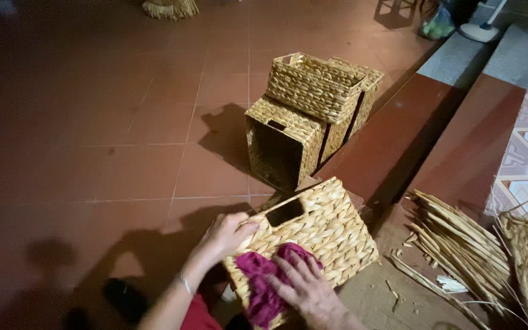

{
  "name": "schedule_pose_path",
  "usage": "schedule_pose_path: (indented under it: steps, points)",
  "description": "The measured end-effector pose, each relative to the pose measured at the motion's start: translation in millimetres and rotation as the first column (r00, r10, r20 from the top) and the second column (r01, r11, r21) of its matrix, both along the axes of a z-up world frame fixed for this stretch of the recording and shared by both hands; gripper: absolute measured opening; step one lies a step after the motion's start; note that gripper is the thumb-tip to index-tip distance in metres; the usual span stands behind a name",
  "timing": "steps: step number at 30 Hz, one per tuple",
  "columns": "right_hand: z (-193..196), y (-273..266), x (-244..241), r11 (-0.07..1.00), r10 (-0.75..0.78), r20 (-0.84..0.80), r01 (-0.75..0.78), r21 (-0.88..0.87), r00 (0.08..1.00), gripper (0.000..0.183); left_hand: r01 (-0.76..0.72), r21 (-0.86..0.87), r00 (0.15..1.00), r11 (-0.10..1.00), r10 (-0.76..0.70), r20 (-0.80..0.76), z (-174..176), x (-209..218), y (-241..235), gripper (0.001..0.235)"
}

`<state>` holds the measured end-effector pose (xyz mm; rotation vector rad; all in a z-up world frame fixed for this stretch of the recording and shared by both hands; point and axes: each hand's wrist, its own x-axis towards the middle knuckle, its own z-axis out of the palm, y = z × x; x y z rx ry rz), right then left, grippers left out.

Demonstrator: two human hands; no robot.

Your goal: The person wipes the exterior and interior surfaces of a woven basket using a pink cloth. They rotate the basket to access all sides and continue wiping until the basket appears clean.

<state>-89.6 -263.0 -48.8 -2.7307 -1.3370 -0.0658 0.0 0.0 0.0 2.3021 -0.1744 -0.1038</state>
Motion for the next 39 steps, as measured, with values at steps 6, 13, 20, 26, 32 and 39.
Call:
schedule_pose_path:
  steps: [6,13,20,26,32,39]
  points:
    - [-38,-65,62,0.613,-0.322,-0.280,0.425,0.666,0.904,0.046,-0.051,-0.148,0.977,0.988,0.080,0.198,-53,8,1,0.028]
    - [-31,-99,77,0.518,-0.803,-0.036,0.727,0.451,0.595,0.061,0.005,-0.644,0.944,0.765,0.209,0.256,-97,-1,19,0.022]
    - [-9,-29,34,0.753,-0.657,0.207,0.639,0.154,0.725,0.091,-0.120,-0.571,0.929,0.812,0.296,0.224,-117,4,29,0.037]
    - [-20,-2,11,0.890,-0.434,0.239,0.372,0.263,0.869,0.066,-0.202,-0.628,0.897,0.751,0.399,0.189,-110,15,19,0.045]
    - [24,51,-6,0.912,0.029,0.322,-0.157,0.380,0.946,0.056,-0.225,-0.655,0.870,0.721,0.452,0.198,-109,16,19,0.045]
    - [6,-5,67,0.845,-0.347,0.289,0.164,0.510,0.892,0.043,-0.259,-0.636,0.901,0.727,0.420,0.113,-109,26,35,0.045]
